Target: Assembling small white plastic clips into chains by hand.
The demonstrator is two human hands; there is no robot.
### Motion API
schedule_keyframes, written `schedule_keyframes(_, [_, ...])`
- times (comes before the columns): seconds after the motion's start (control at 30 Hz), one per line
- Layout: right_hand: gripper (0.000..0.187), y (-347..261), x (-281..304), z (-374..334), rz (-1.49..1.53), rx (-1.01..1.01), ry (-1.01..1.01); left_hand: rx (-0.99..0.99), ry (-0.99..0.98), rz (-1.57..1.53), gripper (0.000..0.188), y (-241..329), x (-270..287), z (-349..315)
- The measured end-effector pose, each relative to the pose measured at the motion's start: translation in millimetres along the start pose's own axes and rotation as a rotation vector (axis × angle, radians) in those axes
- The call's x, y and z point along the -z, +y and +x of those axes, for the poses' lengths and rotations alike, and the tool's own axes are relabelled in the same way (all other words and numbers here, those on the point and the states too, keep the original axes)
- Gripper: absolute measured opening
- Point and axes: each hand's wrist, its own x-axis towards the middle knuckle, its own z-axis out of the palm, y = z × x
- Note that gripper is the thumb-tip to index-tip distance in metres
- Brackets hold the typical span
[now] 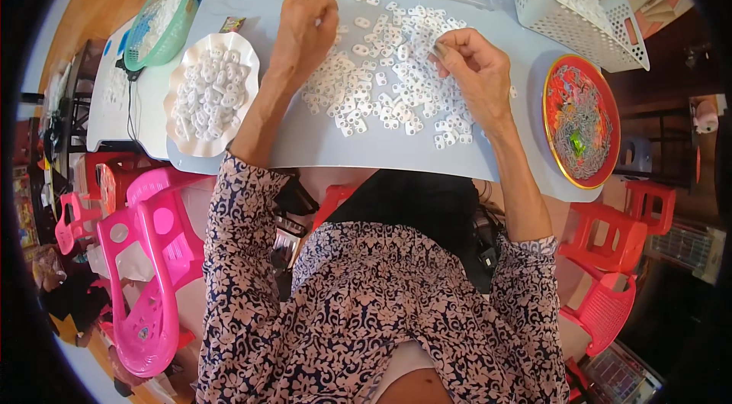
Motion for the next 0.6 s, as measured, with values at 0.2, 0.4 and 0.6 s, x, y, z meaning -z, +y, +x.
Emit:
schedule_keyframes(0.2, [0.009,-3.1,-3.0,-0.9,-0.109,-0.011,0.009,0.071,-0.025,-0.14,0.007,-2.6,-1.6,2.5])
schedule_keyframes(0.4, [0.009,-1.5,-3.4,-2.5,-0.098,-0.034,-0.016,-0.168,-0.113,0.071,0.001,13.6,-14.9,3.9])
schedule_keyframes(0.6, [0.012,-4.4,-2.7,-1.1,-0.109,0.014,-0.073,-0.091,-0.256,0.082,0.007,13.0,-19.8,1.6])
